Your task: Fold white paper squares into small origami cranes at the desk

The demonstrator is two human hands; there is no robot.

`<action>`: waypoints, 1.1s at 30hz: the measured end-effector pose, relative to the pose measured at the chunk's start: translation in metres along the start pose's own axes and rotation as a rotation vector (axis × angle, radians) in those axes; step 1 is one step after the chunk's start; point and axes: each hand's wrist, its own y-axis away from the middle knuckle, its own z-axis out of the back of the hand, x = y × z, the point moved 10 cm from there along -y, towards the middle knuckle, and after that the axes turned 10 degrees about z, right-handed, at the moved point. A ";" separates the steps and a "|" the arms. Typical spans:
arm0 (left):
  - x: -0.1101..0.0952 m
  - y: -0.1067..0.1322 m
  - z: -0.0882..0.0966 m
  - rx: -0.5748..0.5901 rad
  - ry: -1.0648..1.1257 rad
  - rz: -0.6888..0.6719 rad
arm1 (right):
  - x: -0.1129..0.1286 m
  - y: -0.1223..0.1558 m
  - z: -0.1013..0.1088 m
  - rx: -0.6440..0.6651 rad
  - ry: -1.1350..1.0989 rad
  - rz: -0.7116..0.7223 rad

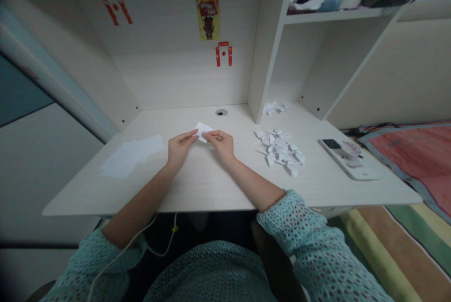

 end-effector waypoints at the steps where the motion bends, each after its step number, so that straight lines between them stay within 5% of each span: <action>1: 0.000 0.000 0.000 -0.003 -0.001 0.004 | 0.000 0.000 0.000 -0.002 -0.011 -0.002; 33: 0.031 -0.003 -0.011 0.088 0.220 0.224 | -0.010 -0.010 0.006 0.009 -0.045 -0.019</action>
